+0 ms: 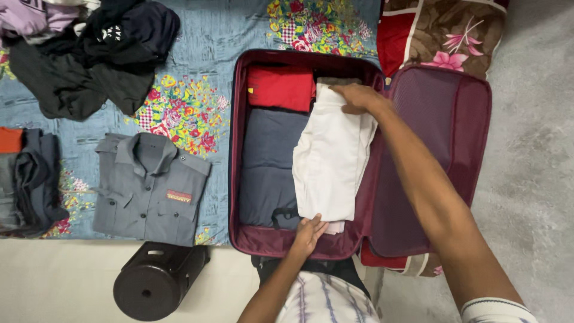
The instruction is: The person folds shirts and pants and places them into an open suitcase on a bed.
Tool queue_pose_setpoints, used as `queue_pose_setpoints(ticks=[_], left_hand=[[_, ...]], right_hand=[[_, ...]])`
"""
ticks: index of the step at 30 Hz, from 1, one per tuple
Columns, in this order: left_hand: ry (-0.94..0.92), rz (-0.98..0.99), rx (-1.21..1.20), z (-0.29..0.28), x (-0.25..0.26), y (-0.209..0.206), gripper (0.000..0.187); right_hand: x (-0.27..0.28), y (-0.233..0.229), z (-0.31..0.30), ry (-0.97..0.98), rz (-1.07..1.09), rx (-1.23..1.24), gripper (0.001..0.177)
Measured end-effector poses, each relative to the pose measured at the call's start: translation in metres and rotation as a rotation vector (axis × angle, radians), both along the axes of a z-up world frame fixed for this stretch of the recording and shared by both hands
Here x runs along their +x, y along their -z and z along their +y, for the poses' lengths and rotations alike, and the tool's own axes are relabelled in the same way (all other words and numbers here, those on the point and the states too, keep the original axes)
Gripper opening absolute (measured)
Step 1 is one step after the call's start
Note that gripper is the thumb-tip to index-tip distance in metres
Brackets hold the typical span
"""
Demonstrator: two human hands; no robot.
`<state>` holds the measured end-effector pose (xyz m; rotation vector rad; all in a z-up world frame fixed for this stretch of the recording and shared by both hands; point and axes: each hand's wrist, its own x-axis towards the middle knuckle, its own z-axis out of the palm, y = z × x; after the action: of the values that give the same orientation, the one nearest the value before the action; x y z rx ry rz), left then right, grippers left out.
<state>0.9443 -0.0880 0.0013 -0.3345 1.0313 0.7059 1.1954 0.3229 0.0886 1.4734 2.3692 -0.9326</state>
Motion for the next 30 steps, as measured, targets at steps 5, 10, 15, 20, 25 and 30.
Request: queue_pose_setpoints(ticks=[5, 10, 15, 20, 25, 30], left_hand=[[0.016, 0.075, -0.036, 0.037, 0.012, 0.027, 0.026], [0.021, 0.138, -0.137, 0.053, 0.03, 0.047, 0.025], [-0.005, 0.106, -0.099, 0.047, 0.028, 0.056, 0.024], [-0.061, 0.033, -0.108, 0.047, 0.03, 0.054, 0.024], [-0.135, 0.021, -0.177, 0.038, 0.057, 0.049, 0.027], [-0.028, 0.252, -0.208, 0.043, 0.05, 0.06, 0.03]], right_hand=[[-0.004, 0.001, 0.025, 0.171, -0.086, -0.136, 0.083], [-0.001, 0.026, 0.041, 0.151, -0.09, -0.082, 0.078], [0.009, 0.067, 0.039, 0.183, -0.167, 0.022, 0.054], [0.013, 0.086, 0.023, 0.258, -0.078, 0.155, 0.041], [0.008, 0.081, 0.017, 0.257, -0.052, 0.224, 0.038], [-0.002, 0.094, 0.009, 0.297, -0.124, 0.403, 0.04]])
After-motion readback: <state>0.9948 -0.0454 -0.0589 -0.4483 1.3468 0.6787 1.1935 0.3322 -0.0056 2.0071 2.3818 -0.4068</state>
